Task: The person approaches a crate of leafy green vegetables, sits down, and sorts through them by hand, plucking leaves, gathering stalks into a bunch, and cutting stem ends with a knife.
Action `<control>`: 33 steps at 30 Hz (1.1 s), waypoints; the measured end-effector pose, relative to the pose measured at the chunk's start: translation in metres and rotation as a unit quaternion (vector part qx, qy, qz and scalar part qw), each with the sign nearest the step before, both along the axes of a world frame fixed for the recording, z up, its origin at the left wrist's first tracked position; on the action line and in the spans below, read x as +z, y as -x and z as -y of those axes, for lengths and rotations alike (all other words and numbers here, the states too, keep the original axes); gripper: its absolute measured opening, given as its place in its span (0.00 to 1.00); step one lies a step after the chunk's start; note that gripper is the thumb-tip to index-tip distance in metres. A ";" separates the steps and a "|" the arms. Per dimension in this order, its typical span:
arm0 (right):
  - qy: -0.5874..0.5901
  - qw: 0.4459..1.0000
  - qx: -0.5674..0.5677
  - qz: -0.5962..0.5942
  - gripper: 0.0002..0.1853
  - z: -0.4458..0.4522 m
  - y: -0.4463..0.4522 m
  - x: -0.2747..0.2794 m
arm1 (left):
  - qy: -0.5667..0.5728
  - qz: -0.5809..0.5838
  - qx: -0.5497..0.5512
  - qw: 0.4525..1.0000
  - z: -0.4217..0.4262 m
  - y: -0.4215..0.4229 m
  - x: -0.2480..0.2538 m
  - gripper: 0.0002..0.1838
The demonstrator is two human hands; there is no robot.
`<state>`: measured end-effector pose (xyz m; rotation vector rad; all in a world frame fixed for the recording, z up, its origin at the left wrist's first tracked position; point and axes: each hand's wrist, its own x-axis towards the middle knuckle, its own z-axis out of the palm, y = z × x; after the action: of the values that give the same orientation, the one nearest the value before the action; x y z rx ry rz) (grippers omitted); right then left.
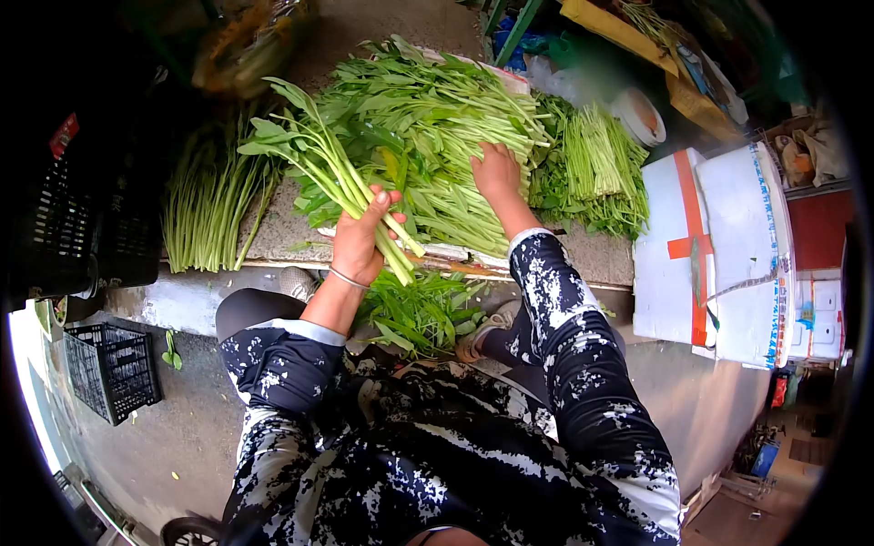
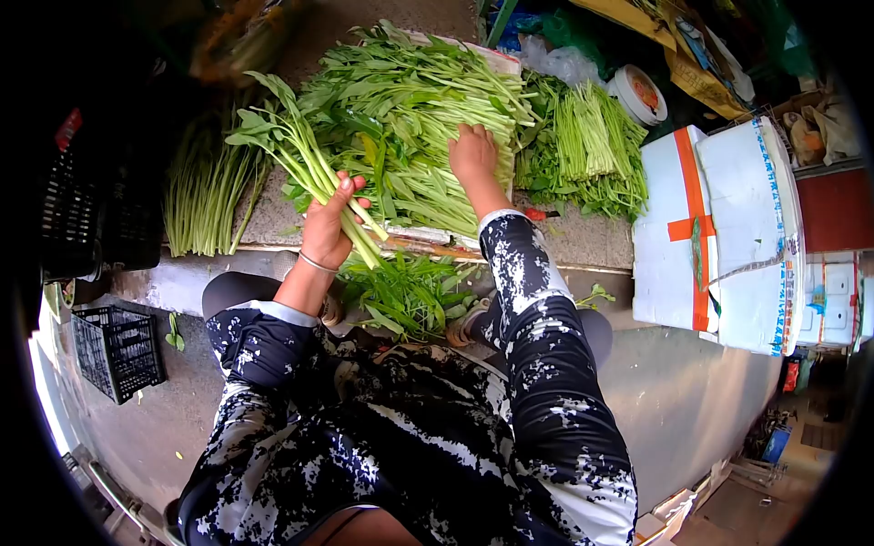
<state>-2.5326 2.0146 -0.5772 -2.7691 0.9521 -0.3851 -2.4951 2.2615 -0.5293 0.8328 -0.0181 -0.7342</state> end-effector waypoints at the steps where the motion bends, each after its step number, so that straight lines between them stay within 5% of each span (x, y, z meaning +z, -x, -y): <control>1: 0.045 0.999 -0.006 -0.017 0.14 0.002 -0.007 0.001 | 0.019 -0.033 -0.002 0.999 0.001 -0.002 0.000 0.11; 9: -0.043 0.986 0.076 -0.140 0.13 0.020 -0.025 0.070 | 0.043 -0.072 -0.015 0.996 0.000 -0.009 -0.003 0.12; 13: 0.106 0.989 0.096 -0.036 0.12 0.012 -0.013 0.127 | 0.028 -0.075 -0.004 0.997 0.000 -0.008 -0.001 0.11; 19: 0.085 0.979 0.065 0.173 0.11 0.011 0.024 0.210 | 0.017 -0.060 -0.006 0.998 0.002 -0.001 -0.005 0.11; 22: -0.075 0.964 0.004 0.254 0.12 0.014 0.035 0.191 | 0.011 -0.052 -0.019 0.998 0.006 0.003 -0.007 0.10; 27: -0.375 0.882 -0.068 0.277 0.17 -0.016 0.032 0.061 | 0.034 -0.087 -0.008 0.996 0.010 0.013 -0.016 0.11; 28: -0.304 0.909 -0.064 0.277 0.18 -0.010 0.031 0.019 | 0.048 -0.096 -0.011 0.994 0.010 0.014 -0.019 0.11; 33: -0.337 0.893 -0.071 0.291 0.18 -0.046 0.040 0.016 | 0.043 -0.089 0.003 0.995 0.013 0.016 -0.022 0.09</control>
<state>-2.5725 2.0610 -0.5616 -1.8055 0.9000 -0.6962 -2.5113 2.2486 -0.5511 0.6835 0.1123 -0.7935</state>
